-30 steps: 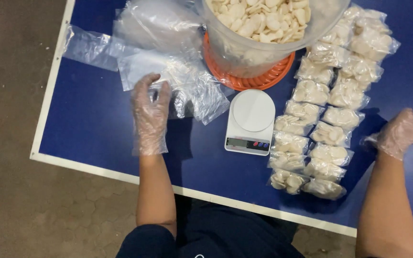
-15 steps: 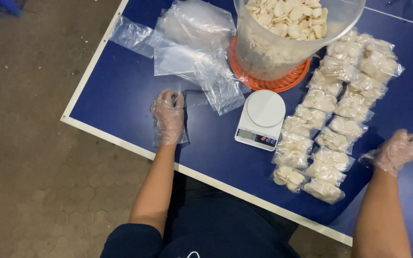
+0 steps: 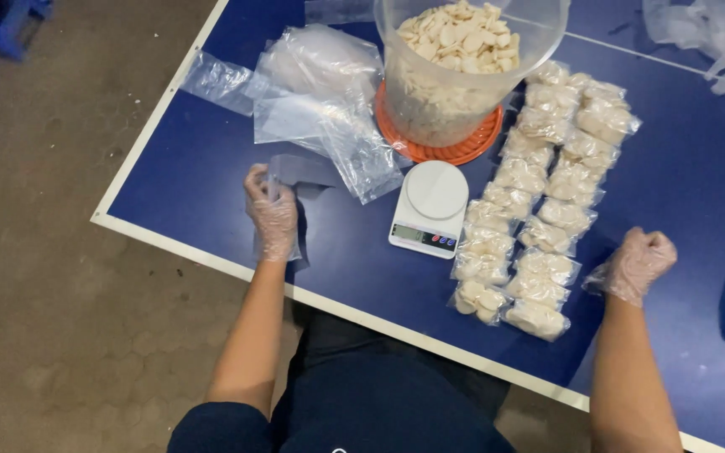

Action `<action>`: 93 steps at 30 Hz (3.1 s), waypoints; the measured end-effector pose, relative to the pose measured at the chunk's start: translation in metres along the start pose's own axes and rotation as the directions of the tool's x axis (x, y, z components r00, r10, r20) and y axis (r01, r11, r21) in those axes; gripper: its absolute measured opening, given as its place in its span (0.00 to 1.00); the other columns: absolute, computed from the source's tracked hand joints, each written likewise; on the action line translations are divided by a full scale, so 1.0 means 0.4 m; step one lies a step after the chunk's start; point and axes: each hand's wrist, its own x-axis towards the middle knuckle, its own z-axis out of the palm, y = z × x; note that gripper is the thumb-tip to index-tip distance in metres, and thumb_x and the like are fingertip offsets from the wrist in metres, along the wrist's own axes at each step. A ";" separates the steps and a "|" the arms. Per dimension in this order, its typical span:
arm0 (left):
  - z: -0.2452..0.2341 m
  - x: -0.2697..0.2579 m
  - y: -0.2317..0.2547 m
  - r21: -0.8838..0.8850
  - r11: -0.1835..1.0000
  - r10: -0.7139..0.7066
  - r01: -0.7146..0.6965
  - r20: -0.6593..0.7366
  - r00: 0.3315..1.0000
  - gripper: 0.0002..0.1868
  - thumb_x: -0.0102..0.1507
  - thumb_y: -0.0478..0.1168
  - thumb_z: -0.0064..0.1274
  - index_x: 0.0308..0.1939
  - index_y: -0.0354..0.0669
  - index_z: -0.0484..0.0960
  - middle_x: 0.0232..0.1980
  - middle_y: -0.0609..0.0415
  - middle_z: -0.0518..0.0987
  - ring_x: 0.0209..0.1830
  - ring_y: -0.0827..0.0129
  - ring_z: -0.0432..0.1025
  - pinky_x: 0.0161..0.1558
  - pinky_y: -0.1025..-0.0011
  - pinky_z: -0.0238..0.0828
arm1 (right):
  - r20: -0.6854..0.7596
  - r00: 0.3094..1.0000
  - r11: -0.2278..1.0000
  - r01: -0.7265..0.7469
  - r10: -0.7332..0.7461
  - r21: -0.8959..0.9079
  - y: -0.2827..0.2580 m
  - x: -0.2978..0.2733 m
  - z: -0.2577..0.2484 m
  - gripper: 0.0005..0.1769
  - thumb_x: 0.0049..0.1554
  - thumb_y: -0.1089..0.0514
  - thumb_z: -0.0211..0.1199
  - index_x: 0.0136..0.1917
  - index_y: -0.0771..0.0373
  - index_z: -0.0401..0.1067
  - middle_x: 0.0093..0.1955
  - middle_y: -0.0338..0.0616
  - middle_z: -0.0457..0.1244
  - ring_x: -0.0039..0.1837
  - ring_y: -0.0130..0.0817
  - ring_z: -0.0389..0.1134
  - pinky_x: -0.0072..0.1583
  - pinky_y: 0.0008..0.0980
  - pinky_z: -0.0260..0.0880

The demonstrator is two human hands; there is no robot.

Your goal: Packaging small food items into plastic bags and weighing them on a digital scale.

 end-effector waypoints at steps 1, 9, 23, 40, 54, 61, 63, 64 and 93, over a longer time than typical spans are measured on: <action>-0.007 0.000 0.009 -0.012 1.000 0.002 -0.002 -0.004 1.000 0.25 0.55 0.25 0.48 0.55 0.48 0.71 0.49 0.53 0.78 0.33 0.63 0.74 0.41 0.63 0.70 | -0.010 1.000 1.000 0.007 -0.007 0.000 -0.030 -0.007 -0.008 0.30 0.55 0.71 0.58 0.30 0.52 0.39 0.32 0.29 0.37 0.37 0.25 0.38 0.40 0.41 0.35; -0.012 -0.017 0.005 0.135 0.969 -0.222 0.206 0.111 0.969 0.29 0.60 0.29 0.50 0.63 0.57 0.70 0.39 0.53 0.87 0.42 0.52 0.82 0.45 0.57 0.77 | 0.065 0.989 0.990 -0.139 0.136 0.034 0.086 -0.053 0.026 0.19 0.57 0.61 0.64 0.27 0.64 0.62 0.23 0.52 0.58 0.31 0.32 0.63 0.35 0.30 0.50; 0.059 -0.036 0.043 -0.062 0.977 -0.201 0.205 0.055 0.978 0.26 0.61 0.35 0.55 0.63 0.59 0.71 0.35 0.55 0.84 0.36 0.62 0.79 0.41 0.65 0.76 | 0.068 0.855 0.727 -0.476 0.514 0.495 -0.136 -0.088 -0.044 0.16 0.61 0.57 0.62 0.34 0.59 0.62 0.30 0.48 0.62 0.37 0.35 0.70 0.48 0.31 0.76; 0.175 -0.010 0.595 -0.668 0.695 0.298 0.265 0.604 0.739 0.37 0.54 0.20 0.49 0.67 0.40 0.64 0.66 0.43 0.71 0.68 0.48 0.70 0.69 0.49 0.67 | 0.485 0.769 0.733 -0.032 -0.416 0.679 -1.009 -0.224 -0.063 0.67 0.41 0.38 0.76 0.84 0.54 0.43 0.81 0.53 0.51 0.81 0.50 0.48 0.80 0.54 0.44; 0.300 0.125 0.444 -0.675 0.321 0.088 0.664 0.720 0.688 0.44 0.58 0.26 0.68 0.73 0.53 0.64 0.45 0.47 0.85 0.46 0.65 0.82 0.50 0.67 0.86 | 0.698 0.660 0.623 -0.677 0.278 0.392 -1.013 -0.258 0.008 0.19 0.56 0.67 0.65 0.62 0.68 0.74 0.55 0.71 0.69 0.51 0.56 0.76 0.53 0.49 0.81; 0.224 0.233 0.543 -0.590 0.326 0.074 0.739 0.795 0.602 0.55 0.56 0.37 0.74 0.80 0.54 0.53 0.62 0.32 0.77 0.60 0.51 0.76 0.58 0.59 0.82 | 0.748 0.618 0.569 -0.715 0.242 0.407 -1.009 -0.246 0.007 0.21 0.62 0.63 0.57 0.69 0.62 0.70 0.62 0.67 0.68 0.57 0.56 0.74 0.57 0.50 0.78; 0.196 0.256 0.561 -0.433 0.527 0.134 0.731 0.892 0.431 0.58 0.54 0.49 0.74 0.81 0.55 0.53 0.63 0.21 0.73 0.62 0.34 0.74 0.62 0.43 0.77 | 0.669 0.684 0.614 -0.670 0.291 0.417 -0.994 -0.250 0.015 0.25 0.61 0.63 0.59 0.71 0.68 0.67 0.61 0.68 0.67 0.60 0.55 0.71 0.62 0.51 0.75; 0.198 0.240 0.558 -0.431 0.528 0.128 0.732 0.892 0.433 0.58 0.54 0.49 0.74 0.81 0.55 0.53 0.63 0.21 0.73 0.62 0.34 0.74 0.62 0.43 0.77 | 0.674 0.679 0.613 -0.673 0.291 0.414 -1.005 -0.251 0.019 0.25 0.61 0.63 0.59 0.71 0.68 0.67 0.61 0.68 0.67 0.60 0.55 0.71 0.62 0.51 0.75; 0.145 0.238 0.607 -0.681 0.700 0.464 0.218 0.665 0.585 0.09 0.61 0.37 0.67 0.41 0.42 0.82 0.42 0.53 0.85 0.39 0.70 0.81 0.45 0.74 0.81 | 0.397 0.468 0.526 0.849 -0.789 0.045 -1.161 -0.086 0.003 0.21 0.58 0.39 0.76 0.50 0.56 0.80 0.70 0.59 0.58 0.73 0.54 0.59 0.74 0.60 0.63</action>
